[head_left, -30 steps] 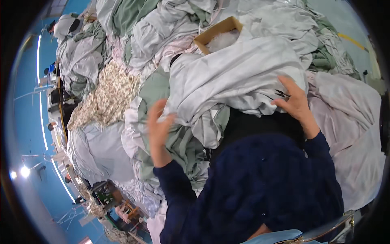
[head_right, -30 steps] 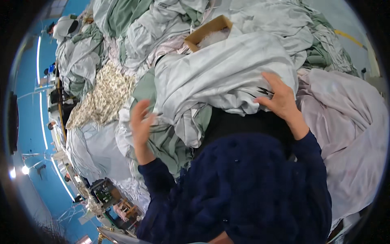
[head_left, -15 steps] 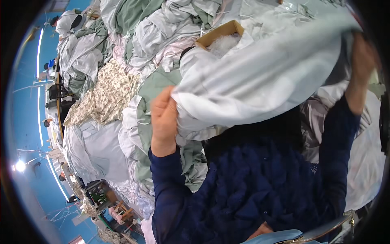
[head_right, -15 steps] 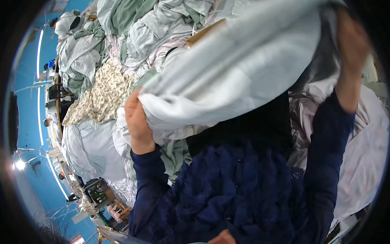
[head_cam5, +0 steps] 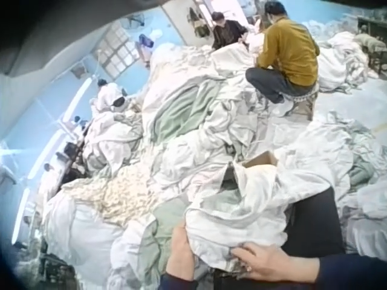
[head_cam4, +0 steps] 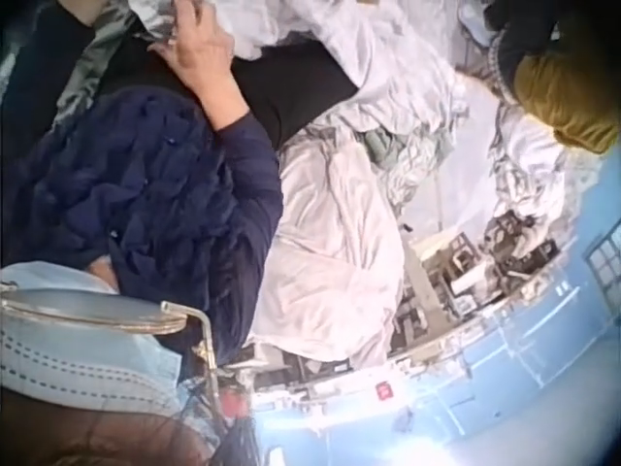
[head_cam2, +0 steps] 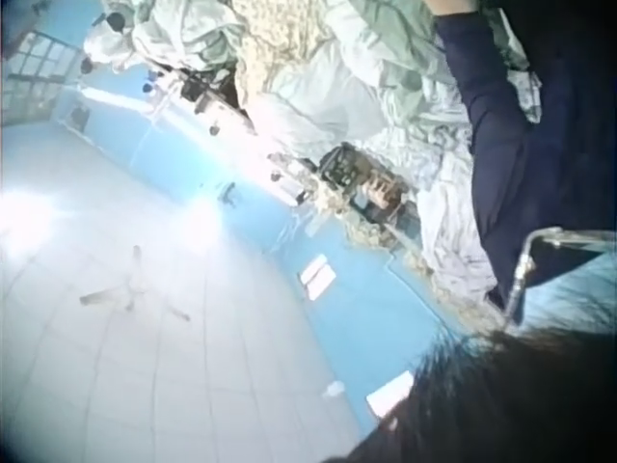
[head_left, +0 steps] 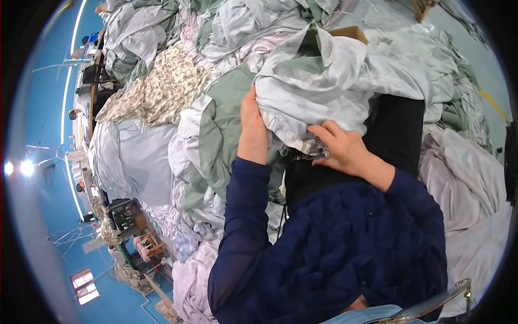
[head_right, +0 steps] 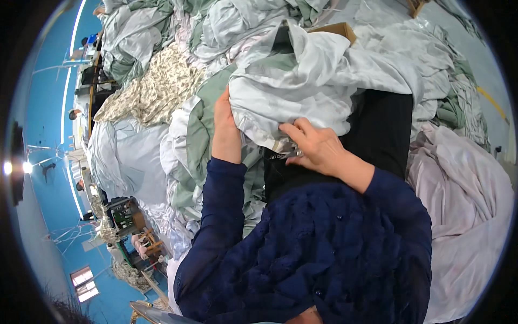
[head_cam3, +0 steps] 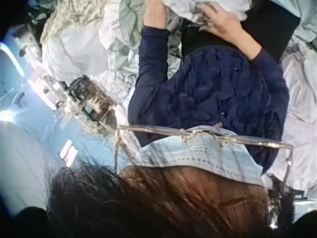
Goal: Trimming excess threads from fabric pieces using hand snips.
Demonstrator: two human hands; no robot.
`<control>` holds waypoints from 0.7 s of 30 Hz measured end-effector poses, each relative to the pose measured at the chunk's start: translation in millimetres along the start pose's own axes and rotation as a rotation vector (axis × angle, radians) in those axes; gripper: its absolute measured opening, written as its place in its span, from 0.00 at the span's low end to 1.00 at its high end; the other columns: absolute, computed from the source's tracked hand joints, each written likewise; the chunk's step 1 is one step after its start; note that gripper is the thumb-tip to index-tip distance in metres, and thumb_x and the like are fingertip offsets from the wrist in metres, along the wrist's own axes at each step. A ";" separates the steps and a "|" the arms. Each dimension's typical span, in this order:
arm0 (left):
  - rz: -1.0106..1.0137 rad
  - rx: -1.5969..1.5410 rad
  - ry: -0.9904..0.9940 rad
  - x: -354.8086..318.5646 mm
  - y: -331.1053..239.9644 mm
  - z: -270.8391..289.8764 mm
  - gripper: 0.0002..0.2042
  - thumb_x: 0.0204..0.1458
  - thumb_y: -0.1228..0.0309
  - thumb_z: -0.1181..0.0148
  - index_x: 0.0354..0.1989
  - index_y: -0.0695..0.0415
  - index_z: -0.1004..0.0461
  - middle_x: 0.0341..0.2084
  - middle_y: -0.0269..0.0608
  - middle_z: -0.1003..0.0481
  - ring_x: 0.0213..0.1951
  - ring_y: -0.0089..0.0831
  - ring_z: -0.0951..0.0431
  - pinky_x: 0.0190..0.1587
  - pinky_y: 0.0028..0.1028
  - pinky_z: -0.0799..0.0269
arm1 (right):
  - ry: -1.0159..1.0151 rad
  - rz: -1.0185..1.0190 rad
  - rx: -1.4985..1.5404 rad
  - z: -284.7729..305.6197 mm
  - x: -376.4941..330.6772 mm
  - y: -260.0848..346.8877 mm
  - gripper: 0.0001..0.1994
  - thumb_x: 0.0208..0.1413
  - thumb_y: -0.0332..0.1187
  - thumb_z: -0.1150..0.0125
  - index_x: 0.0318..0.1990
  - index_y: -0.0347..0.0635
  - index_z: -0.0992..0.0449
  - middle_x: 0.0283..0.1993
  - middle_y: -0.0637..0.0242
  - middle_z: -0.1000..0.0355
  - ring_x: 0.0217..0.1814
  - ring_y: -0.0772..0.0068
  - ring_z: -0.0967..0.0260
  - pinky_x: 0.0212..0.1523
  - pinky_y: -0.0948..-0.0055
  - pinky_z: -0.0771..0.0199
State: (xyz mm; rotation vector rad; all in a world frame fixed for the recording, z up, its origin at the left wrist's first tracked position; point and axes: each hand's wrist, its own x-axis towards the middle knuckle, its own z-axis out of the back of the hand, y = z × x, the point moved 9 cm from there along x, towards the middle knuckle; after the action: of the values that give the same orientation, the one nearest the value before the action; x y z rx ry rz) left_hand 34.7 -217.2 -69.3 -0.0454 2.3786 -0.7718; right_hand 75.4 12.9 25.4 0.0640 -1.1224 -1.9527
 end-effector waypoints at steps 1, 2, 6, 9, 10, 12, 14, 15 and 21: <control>-0.025 0.032 -0.027 0.4 -4.1 -0.5 0.20 0.67 0.62 0.57 0.55 0.65 0.29 0.51 0.51 0.23 0.51 0.44 0.22 0.57 0.42 0.27 | 0.005 0.015 0.000 -6.7 2.5 -5.8 0.30 0.36 0.37 0.23 0.52 0.48 0.26 0.48 0.65 0.30 0.29 0.60 0.27 0.27 0.67 0.27; -0.049 0.063 -0.052 0.0 -8.1 -0.7 0.21 0.67 0.61 0.59 0.55 0.66 0.29 0.51 0.51 0.24 0.52 0.44 0.22 0.58 0.42 0.27 | 0.023 0.032 -0.089 -13.3 2.1 -13.4 0.26 0.37 0.33 0.25 0.49 0.47 0.25 0.45 0.64 0.29 0.29 0.59 0.27 0.27 0.66 0.27; -0.146 0.146 -0.040 -6.9 -14.6 -0.5 0.18 0.67 0.62 0.53 0.54 0.64 0.28 0.49 0.46 0.22 0.48 0.38 0.21 0.54 0.38 0.26 | -0.114 0.065 -0.018 17.8 0.6 -10.2 0.15 0.39 0.21 0.35 0.39 0.42 0.24 0.37 0.60 0.27 0.28 0.58 0.27 0.28 0.66 0.27; -0.184 0.261 -0.026 -18.6 -10.9 7.1 0.17 0.66 0.61 0.50 0.53 0.63 0.28 0.46 0.42 0.23 0.47 0.31 0.23 0.52 0.32 0.28 | -0.204 -0.068 0.096 55.7 11.8 -19.6 0.10 0.44 0.17 0.39 0.35 0.38 0.23 0.29 0.60 0.28 0.26 0.62 0.29 0.27 0.73 0.30; -0.190 0.336 -0.013 -16.5 -10.8 3.6 0.18 0.65 0.60 0.49 0.52 0.63 0.27 0.44 0.40 0.23 0.47 0.29 0.24 0.52 0.29 0.29 | -0.197 -0.096 0.126 64.9 17.9 -21.7 0.09 0.44 0.17 0.38 0.35 0.37 0.23 0.28 0.60 0.29 0.25 0.62 0.30 0.27 0.73 0.31; -0.255 0.420 -0.074 -36.3 -9.9 10.9 0.16 0.64 0.63 0.45 0.51 0.63 0.28 0.41 0.37 0.25 0.46 0.28 0.27 0.51 0.27 0.31 | -0.161 -0.113 0.127 63.3 20.4 -21.9 0.09 0.44 0.17 0.38 0.36 0.37 0.23 0.28 0.60 0.29 0.25 0.63 0.31 0.27 0.73 0.31; -0.941 0.835 -0.130 -87.7 -41.7 -22.5 0.14 0.61 0.68 0.42 0.51 0.64 0.29 0.42 0.37 0.27 0.44 0.28 0.27 0.48 0.28 0.31 | -0.123 -0.143 0.124 60.6 16.8 -29.5 0.09 0.44 0.18 0.38 0.36 0.36 0.23 0.27 0.60 0.29 0.24 0.63 0.31 0.27 0.73 0.32; -0.963 1.039 -0.090 -110.1 -38.9 -48.5 0.16 0.54 0.77 0.38 0.51 0.63 0.28 0.45 0.43 0.28 0.44 0.33 0.27 0.45 0.29 0.30 | -0.108 -0.117 0.081 56.3 10.7 -33.1 0.10 0.44 0.17 0.39 0.36 0.36 0.23 0.27 0.60 0.29 0.24 0.63 0.31 0.27 0.73 0.32; -0.962 1.391 0.273 -154.9 0.0 -89.7 0.21 0.41 0.81 0.30 0.47 0.62 0.24 0.42 0.46 0.30 0.40 0.38 0.26 0.42 0.29 0.29 | -0.047 -0.157 0.104 29.4 3.4 -37.5 0.10 0.41 0.18 0.40 0.35 0.38 0.23 0.29 0.57 0.27 0.29 0.54 0.27 0.29 0.66 0.29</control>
State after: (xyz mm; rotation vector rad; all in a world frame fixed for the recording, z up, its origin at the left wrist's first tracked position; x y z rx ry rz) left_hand 106.9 -137.3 73.7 -0.5264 1.4041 -2.7968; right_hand 36.4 39.1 16.8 0.1672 -1.2828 -2.0411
